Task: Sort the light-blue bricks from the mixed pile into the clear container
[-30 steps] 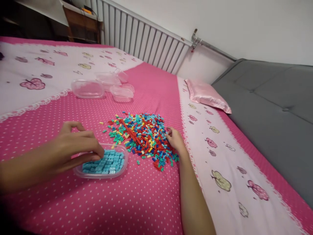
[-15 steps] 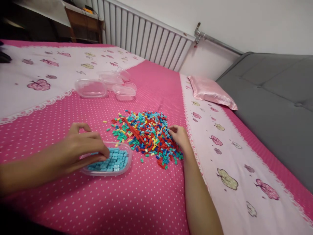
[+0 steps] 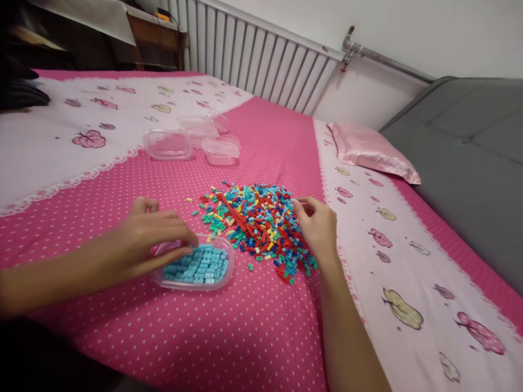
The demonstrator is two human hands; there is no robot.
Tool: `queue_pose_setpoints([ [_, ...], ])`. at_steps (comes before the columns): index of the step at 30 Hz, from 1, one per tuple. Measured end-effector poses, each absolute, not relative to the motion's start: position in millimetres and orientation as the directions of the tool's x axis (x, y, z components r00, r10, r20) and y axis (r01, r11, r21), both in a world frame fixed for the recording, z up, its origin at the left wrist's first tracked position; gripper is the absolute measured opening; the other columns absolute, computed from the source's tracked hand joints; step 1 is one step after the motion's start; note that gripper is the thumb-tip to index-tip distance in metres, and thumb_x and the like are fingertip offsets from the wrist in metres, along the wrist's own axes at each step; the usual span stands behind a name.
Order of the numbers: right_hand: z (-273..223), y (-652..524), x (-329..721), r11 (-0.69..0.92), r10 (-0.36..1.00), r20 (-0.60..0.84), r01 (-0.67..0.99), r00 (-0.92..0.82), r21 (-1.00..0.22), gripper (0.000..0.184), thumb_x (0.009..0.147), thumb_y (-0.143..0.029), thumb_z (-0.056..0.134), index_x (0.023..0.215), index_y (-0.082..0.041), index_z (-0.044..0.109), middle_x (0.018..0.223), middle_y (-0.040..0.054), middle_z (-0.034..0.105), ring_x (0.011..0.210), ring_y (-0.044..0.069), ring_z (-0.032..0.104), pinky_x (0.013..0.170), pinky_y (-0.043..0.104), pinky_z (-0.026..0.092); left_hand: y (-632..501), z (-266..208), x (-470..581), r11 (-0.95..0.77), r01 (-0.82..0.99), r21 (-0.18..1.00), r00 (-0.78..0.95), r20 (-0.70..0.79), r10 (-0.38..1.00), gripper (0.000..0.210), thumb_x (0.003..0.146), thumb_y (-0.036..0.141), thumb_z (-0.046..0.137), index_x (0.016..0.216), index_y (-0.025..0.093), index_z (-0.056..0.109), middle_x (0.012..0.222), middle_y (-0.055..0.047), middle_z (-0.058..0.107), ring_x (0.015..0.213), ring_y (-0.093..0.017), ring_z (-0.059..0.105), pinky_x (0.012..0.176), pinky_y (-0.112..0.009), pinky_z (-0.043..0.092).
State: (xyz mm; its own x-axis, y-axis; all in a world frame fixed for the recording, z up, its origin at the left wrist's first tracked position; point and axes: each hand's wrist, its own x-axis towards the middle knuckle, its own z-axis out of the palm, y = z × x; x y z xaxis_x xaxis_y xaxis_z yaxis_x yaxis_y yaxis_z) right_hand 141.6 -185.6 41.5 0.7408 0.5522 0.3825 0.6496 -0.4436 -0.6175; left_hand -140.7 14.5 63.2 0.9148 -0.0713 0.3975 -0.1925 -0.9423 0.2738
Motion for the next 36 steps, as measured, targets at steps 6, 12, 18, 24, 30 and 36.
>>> queue_pose_setpoints([
  [6,50.8,-162.3,22.5,-0.095,0.763,0.454,0.775,0.46,-0.625,0.019,0.095,-0.038,0.062,0.095,-0.025,0.076,0.086,0.0009,0.079,0.078,0.019,0.072,0.077,0.035,0.052,6.1,65.1,-138.2,-0.958,-0.171,0.232,0.871,0.491,-0.036,0.022,0.101,0.037,0.06,0.118,0.023,0.06,0.105,0.0,0.071,0.093,-0.019,0.058,0.081,-0.032,0.024],
  [12,42.1,-162.1,-1.9,0.055,0.801,0.509,0.808,0.315,-0.586,0.013,0.097,-0.029,0.063,0.094,-0.022,0.073,0.079,0.0,0.075,0.073,0.018,0.067,0.072,0.035,0.048,0.6,72.3,-137.8,-0.944,-0.198,0.262,0.849,0.528,-0.031,0.005,0.097,0.023,0.067,0.092,0.023,0.065,0.084,0.007,0.073,0.086,-0.016,0.056,0.083,-0.035,0.022],
  [18,42.1,-163.6,4.8,0.146,0.855,0.489,0.825,0.173,-0.546,0.012,0.097,-0.029,0.064,0.097,-0.021,0.073,0.087,0.0009,0.076,0.083,0.019,0.065,0.078,0.036,0.046,6.7,76.2,-140.6,-0.922,-0.178,0.344,0.909,0.416,-0.02,0.006,0.09,0.022,0.076,0.088,0.023,0.071,0.083,0.007,0.074,0.083,-0.015,0.058,0.088,-0.036,0.019],
  [24,45.6,-167.1,9.6,0.127,0.854,0.479,0.812,0.203,-0.57,0.017,0.101,-0.028,0.058,0.098,-0.021,0.073,0.091,0.0018,0.075,0.088,0.02,0.061,0.081,0.036,0.044,11.9,80.2,-143.4,-0.907,-0.045,0.419,0.996,0.091,-0.007,0.011,0.081,0.017,0.081,0.079,0.024,0.073,0.075,0.01,0.072,0.075,-0.012,0.057,0.083,-0.035,0.018],
  [30,45.4,-164.3,9.8,0.129,0.856,0.479,0.819,0.193,-0.559,0.017,0.101,-0.024,0.057,0.095,-0.021,0.073,0.088,0.0009,0.074,0.087,0.019,0.061,0.08,0.036,0.045,8.9,73.4,-144.1,-0.922,-0.048,0.385,0.996,0.089,-0.015,0.017,0.076,0.013,0.083,0.076,0.027,0.073,0.075,0.01,0.073,0.079,-0.014,0.057,0.083,-0.037,0.018],
  [36,45.8,-164.8,15.9,0.109,0.838,0.5,0.83,0.219,-0.547,0.016,0.1,-0.024,0.058,0.095,-0.021,0.073,0.087,0.0003,0.075,0.087,0.019,0.062,0.083,0.036,0.044,14.1,63.5,-140.4,-0.918,-0.065,0.392,0.993,0.121,-0.019,0.017,0.071,0.017,0.088,0.067,0.028,0.075,0.068,0.009,0.072,0.078,-0.016,0.055,0.084,-0.039,0.018],
])
